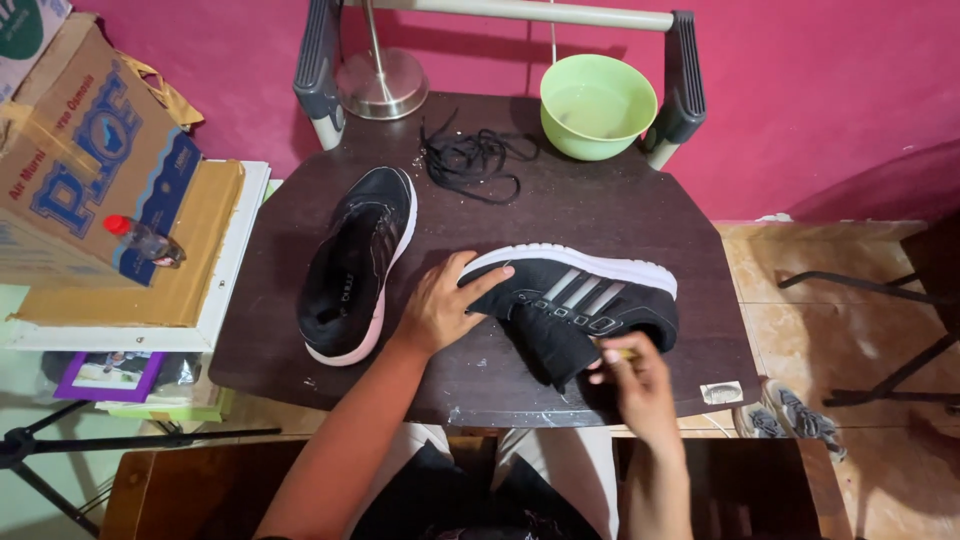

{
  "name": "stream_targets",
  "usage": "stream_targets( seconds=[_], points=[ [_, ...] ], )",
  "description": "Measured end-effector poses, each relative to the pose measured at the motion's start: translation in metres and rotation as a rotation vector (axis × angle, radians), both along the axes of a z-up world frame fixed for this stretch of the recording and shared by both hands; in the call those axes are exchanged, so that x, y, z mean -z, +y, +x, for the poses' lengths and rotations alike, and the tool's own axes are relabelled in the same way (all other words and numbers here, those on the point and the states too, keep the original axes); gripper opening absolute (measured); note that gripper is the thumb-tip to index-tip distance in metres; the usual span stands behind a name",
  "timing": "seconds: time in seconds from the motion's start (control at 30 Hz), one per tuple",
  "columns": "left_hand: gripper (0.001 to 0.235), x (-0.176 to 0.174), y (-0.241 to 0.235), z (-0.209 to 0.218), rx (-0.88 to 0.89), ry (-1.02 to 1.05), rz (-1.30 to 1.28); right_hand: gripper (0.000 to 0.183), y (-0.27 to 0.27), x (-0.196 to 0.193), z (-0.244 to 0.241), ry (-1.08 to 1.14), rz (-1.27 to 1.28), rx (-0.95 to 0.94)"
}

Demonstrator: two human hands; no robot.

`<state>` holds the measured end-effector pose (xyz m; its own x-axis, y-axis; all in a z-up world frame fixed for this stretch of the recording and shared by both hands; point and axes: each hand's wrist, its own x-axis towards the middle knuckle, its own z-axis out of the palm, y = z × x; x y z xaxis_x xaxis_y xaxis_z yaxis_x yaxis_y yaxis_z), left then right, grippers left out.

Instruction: The person scrubs the interior and exterior of a black sneaker using a toothbrush dipped in water from a green bowl. They repeatedly dip the brush, scrub the shoe, and reposition it on the table while the other shoe remains nearby.

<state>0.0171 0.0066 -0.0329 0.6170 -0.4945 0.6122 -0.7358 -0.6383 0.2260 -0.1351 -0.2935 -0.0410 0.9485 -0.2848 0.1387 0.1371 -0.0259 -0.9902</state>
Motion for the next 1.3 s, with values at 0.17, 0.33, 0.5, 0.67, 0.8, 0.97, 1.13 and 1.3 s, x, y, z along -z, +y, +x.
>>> stream_targets(
  seconds=[0.17,0.33,0.5,0.67,0.8,0.97,1.13,1.3],
  points=[
    [0.087,0.001,-0.001,0.001,-0.006,-0.004,0.003,0.012,0.01,-0.018,-0.001,-0.082,0.042,0.052],
    [0.112,-0.02,0.008,-0.003,0.075,0.021,-0.001,0.014,0.014,-0.092,-0.034,-0.044,-0.198,-0.114],
    [0.088,-0.025,0.01,-0.004,-0.013,-0.003,-0.05,0.011,0.013,-0.077,-0.058,-0.176,-0.41,-0.111],
    [0.085,-0.032,0.012,-0.006,-0.007,-0.031,-0.098,0.029,0.005,-0.051,-0.063,-0.219,-0.595,0.015],
    [0.068,-0.036,0.008,-0.007,-0.064,-0.019,-0.089,0.049,0.003,-0.018,-0.071,-0.27,-0.582,-0.128],
    [0.069,-0.041,0.007,-0.011,-0.118,0.018,-0.019,0.036,0.003,-0.039,-0.077,-0.265,-0.636,0.099],
    [0.074,-0.02,0.007,-0.002,-0.169,-0.061,-0.021,0.037,0.008,-0.047,-0.072,-0.329,-0.625,0.342],
    [0.078,-0.013,0.009,0.0,-0.181,-0.05,-0.05,0.033,0.003,-0.067,-0.075,-0.313,-0.749,0.262]
  ],
)
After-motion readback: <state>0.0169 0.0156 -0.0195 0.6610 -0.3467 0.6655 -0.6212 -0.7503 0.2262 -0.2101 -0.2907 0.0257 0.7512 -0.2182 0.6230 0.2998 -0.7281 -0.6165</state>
